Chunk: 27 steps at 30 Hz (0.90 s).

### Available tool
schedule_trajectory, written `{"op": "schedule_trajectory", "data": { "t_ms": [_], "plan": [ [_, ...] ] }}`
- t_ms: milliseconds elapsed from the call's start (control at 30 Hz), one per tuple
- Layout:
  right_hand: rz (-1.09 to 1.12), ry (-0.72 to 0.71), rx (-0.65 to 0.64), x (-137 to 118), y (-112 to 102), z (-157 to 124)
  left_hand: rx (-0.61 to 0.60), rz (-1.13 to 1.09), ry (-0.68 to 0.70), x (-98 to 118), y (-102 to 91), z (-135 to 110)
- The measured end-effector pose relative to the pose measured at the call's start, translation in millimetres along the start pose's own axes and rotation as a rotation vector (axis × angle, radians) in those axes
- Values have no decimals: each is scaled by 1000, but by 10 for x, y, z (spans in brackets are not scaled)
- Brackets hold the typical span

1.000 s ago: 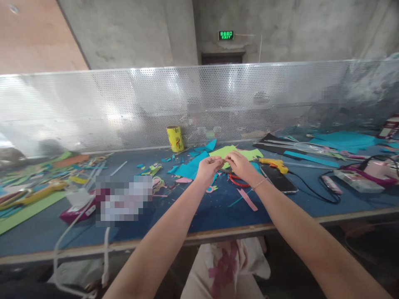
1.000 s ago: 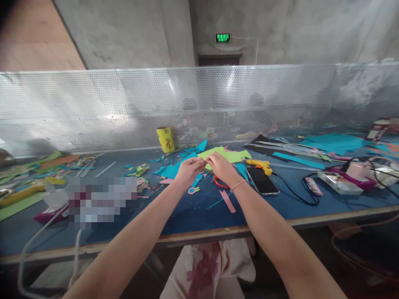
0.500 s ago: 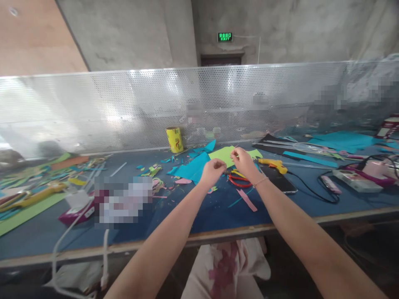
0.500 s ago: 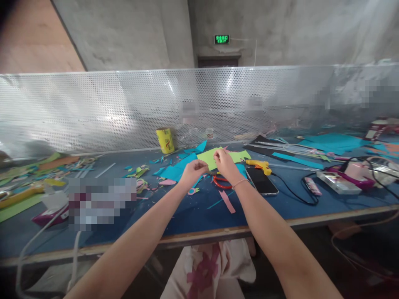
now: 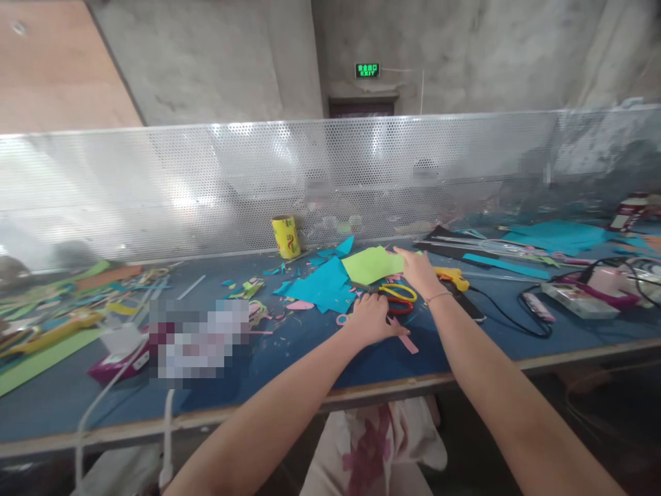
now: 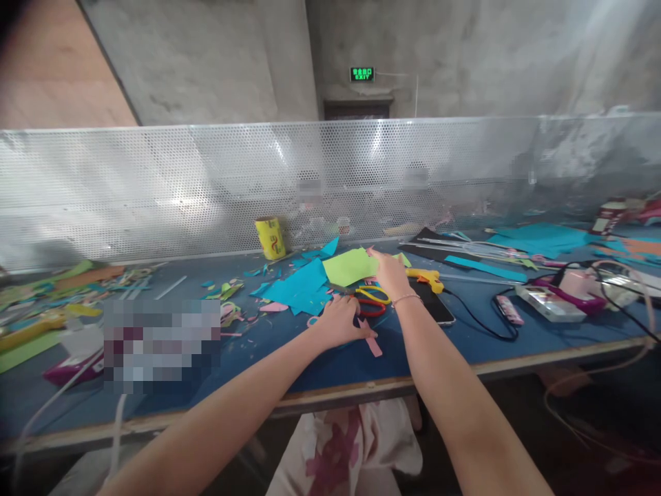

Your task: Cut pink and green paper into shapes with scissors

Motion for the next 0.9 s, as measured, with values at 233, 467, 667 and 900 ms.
{"op": "schedule_trajectory", "data": {
  "t_ms": [233, 467, 667, 900],
  "plan": [
    [966, 172, -153, -95, 173, 34, -196, -327, 1, 58, 35, 8],
    [1313, 315, -186, -116, 207, 12, -38, -523, 16, 97, -4, 44],
    [1340, 280, -211, -142, 200, 3, 2, -709, -50, 103, -7, 60],
    [1346, 259, -217, -187, 152, 4, 144, -801, -178, -262, -79, 152]
  ]
}}
Point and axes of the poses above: each hand's wrist, its own z-axis towards the middle knuckle, its own y-axis out of the palm, x = y × z, the point moved 5 cm from there along z, towards the middle knuckle, and after that the axes turned 14 degrees about z, right-handed, at the moved point
